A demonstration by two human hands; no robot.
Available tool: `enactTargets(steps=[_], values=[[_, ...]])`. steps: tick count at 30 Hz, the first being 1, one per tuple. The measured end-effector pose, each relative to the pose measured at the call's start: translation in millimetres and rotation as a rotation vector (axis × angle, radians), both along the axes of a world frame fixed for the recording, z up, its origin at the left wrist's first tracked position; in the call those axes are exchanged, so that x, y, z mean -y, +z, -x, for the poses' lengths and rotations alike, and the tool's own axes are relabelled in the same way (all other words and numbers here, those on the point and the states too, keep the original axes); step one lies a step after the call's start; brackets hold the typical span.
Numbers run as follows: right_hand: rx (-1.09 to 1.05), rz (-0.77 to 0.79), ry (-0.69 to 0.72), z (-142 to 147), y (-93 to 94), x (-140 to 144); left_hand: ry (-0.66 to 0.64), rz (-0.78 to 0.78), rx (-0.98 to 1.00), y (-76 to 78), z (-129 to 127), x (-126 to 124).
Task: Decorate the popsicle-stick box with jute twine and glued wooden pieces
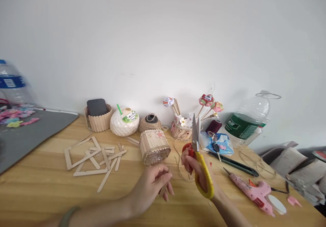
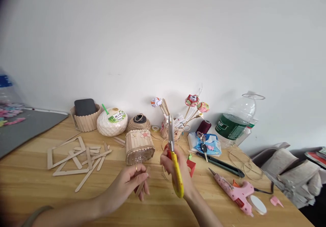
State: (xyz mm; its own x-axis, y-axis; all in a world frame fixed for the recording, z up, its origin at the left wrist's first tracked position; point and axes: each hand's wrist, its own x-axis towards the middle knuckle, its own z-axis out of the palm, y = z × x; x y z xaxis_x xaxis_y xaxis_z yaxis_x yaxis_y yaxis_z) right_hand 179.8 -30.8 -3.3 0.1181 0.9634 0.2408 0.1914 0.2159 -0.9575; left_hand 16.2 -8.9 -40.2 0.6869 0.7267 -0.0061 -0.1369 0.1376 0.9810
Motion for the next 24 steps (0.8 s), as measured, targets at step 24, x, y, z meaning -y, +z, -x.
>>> enactTargets(steps=[24], values=[[-0.04, 0.266, -0.014, 16.0, -22.1, 10.5, 0.036, 0.121, -0.098, -8.2, -3.5, 3.2]])
